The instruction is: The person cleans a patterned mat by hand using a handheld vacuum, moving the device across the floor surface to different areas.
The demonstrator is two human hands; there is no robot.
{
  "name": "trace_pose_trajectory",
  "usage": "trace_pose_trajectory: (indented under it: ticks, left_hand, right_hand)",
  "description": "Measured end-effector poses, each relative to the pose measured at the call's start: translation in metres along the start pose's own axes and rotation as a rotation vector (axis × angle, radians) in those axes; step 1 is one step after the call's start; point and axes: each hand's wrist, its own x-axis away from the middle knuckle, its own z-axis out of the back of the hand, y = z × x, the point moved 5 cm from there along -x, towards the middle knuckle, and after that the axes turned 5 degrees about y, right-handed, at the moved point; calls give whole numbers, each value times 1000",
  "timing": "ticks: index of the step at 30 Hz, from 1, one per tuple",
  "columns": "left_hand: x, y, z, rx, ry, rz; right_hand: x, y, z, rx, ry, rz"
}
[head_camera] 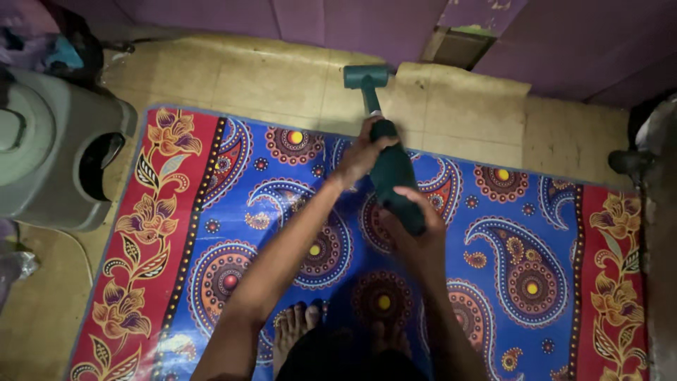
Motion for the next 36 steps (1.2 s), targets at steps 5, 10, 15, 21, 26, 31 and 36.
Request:
trace_pose_trajectory:
  ticks: [5,10,15,21,26,31,36]
  left_hand:
    - [28,-12,-35,117,0,-23]
    - [106,-38,-118,156,-4,-250]
    - [73,-56,-131,295,-94,-75]
    - [-41,-25,-113,179,-82,-273]
    - [-34,-38,-121,108,-131,-142]
    - [52,-53,-179,-662,-37,-758]
    - [124,-32,-199,59,-79,-107]
  right_hand:
    - [31,-4,34,121,-12,21]
    - [105,-2,113,165,13,-497]
    - [85,7,108,93,73,-395]
    - [1,8,68,145,111,127]
    - [0,21,85,134,178,-25]
    - [72,16,152,173,91,-223]
    - [126,16,196,126,76,-539]
